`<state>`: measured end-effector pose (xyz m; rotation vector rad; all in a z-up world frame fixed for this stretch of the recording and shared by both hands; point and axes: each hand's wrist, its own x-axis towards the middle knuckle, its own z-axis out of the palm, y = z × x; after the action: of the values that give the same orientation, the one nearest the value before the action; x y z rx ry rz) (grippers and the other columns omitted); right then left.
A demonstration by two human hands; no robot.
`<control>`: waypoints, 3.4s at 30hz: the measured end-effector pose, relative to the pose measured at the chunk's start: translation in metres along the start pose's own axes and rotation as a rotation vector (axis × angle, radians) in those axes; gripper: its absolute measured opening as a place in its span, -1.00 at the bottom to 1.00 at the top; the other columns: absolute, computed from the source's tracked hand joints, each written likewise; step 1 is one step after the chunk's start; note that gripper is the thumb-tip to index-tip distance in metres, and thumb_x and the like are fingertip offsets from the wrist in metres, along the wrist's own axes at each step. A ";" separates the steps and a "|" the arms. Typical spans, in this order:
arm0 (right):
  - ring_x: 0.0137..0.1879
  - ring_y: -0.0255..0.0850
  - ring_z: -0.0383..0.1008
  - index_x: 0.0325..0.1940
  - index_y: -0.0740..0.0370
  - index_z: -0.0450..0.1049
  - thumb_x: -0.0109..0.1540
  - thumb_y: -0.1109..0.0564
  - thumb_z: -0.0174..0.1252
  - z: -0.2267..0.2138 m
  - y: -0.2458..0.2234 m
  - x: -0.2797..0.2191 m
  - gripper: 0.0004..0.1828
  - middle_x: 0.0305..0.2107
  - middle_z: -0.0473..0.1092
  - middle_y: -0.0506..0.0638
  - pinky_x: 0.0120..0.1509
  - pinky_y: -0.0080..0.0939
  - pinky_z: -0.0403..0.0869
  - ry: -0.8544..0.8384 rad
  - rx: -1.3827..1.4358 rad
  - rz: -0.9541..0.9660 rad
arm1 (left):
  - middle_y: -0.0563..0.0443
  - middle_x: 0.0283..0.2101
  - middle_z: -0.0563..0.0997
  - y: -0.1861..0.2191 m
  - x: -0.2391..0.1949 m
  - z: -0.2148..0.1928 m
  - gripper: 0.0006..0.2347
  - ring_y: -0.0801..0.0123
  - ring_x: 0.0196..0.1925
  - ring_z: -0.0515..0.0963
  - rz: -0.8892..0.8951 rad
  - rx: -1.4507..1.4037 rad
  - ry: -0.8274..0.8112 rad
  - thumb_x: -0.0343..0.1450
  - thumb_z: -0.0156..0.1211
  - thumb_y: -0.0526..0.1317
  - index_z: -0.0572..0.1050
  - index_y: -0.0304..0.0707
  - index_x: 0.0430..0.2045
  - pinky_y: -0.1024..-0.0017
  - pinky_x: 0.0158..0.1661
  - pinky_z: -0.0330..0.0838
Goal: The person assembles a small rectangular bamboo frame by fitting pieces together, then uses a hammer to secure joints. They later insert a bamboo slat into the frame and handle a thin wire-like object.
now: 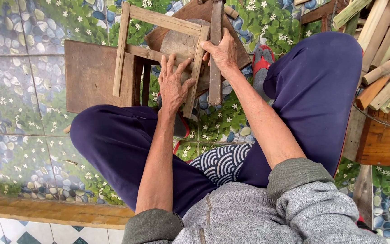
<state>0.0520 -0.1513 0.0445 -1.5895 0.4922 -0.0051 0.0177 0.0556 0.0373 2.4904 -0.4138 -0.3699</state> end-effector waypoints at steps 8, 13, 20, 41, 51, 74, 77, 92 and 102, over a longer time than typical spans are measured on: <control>-0.56 -0.19 0.61 0.10 0.21 0.29 0.19 0.05 0.39 -0.004 -0.010 -0.004 -0.47 -0.27 0.57 0.09 -0.59 -0.25 0.54 -0.081 0.093 0.081 | 0.05 0.57 -0.08 -0.001 0.000 0.007 -0.47 -0.03 0.62 -0.34 -0.026 -0.099 0.026 0.40 0.30 -0.01 0.34 0.33 0.33 -0.39 0.35 -0.14; -0.64 -0.27 0.59 0.23 0.34 0.29 0.20 0.00 0.38 -0.014 -0.002 -0.007 -0.34 -0.34 0.58 0.06 -0.66 -0.32 0.62 0.067 -0.054 -0.067 | -0.05 0.56 -0.03 0.006 0.000 0.004 -0.49 -0.10 0.61 -0.34 0.011 -0.156 0.094 0.41 0.24 0.05 0.35 0.34 0.33 -0.42 0.37 -0.21; -0.68 -0.24 0.49 -0.12 0.23 0.30 0.12 0.12 0.34 -0.020 -0.056 -0.046 -0.61 -0.45 0.52 -0.04 -0.68 -0.26 0.52 0.052 -0.034 -0.198 | -0.17 0.53 0.04 0.005 -0.003 0.011 -0.33 -0.11 0.59 -0.29 0.030 -0.198 0.178 0.30 -0.14 0.45 0.44 0.30 0.27 -0.45 0.34 -0.22; -0.46 -0.11 0.67 -0.07 0.20 0.38 0.17 0.08 0.43 0.017 -0.018 -0.047 -0.60 -0.33 0.61 0.14 -0.51 -0.29 0.68 -0.169 -0.060 -0.091 | -0.18 -0.24 0.60 0.036 -0.031 0.039 -0.74 -0.31 -0.14 0.66 -0.405 -0.351 0.134 0.46 0.14 0.07 0.35 -0.02 -0.18 -0.15 -0.09 0.48; -0.56 -0.19 0.59 -0.06 0.20 0.34 0.22 0.01 0.28 -0.009 -0.019 -0.062 -0.65 -0.51 0.57 0.06 -0.54 -0.30 0.57 -0.204 -0.315 -0.167 | 0.10 -0.78 0.60 0.023 -0.032 0.040 -0.74 0.31 -0.81 0.62 -0.651 -0.720 0.007 0.37 0.19 0.13 0.60 0.08 -0.61 0.40 -0.74 0.53; -0.25 0.35 0.58 0.07 0.19 0.30 0.44 -0.09 0.11 -0.043 -0.044 -0.151 -0.67 -0.40 0.52 0.31 -0.20 0.29 0.51 -0.251 -0.882 -0.362 | -0.12 -0.37 0.73 0.035 -0.043 0.018 -0.68 -0.07 -0.02 0.69 -0.646 -0.575 0.081 0.40 0.15 0.16 0.69 0.01 -0.38 0.04 0.01 0.56; -0.51 0.02 0.57 0.02 0.14 0.35 0.42 -0.12 0.14 -0.043 -0.042 -0.142 -0.69 -0.63 0.48 0.13 -0.33 -0.05 0.53 -0.170 -0.687 -0.259 | -0.03 -0.60 0.66 0.036 -0.042 0.022 -0.68 0.03 -0.23 0.75 -0.619 -0.610 0.074 0.41 0.13 0.13 0.66 -0.06 -0.48 0.13 -0.12 0.61; -0.67 -0.16 0.48 -0.15 0.30 0.38 0.37 0.06 0.08 -0.069 -0.058 -0.136 -0.78 -0.63 0.44 0.11 -0.71 -0.20 0.50 -0.095 -0.233 0.163 | 0.09 -0.71 0.60 0.024 -0.035 0.037 -0.70 0.37 -0.73 0.62 -0.641 -0.649 0.020 0.44 0.13 0.07 0.66 -0.08 -0.50 0.47 -0.58 0.56; -0.67 -0.13 0.49 -0.20 0.32 0.41 0.31 0.05 0.16 -0.066 -0.049 -0.147 -0.75 -0.64 0.46 0.13 -0.71 -0.15 0.51 -0.185 -0.321 0.234 | 0.10 -0.75 0.56 0.024 -0.034 0.039 -0.71 0.39 -0.76 0.58 -0.630 -0.676 0.054 0.45 0.14 0.03 0.65 -0.10 -0.53 0.49 -0.63 0.54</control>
<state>-0.0854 -0.1680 0.1404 -1.8136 0.5509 0.4130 -0.0317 0.0299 0.0257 1.8920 0.4725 -0.5712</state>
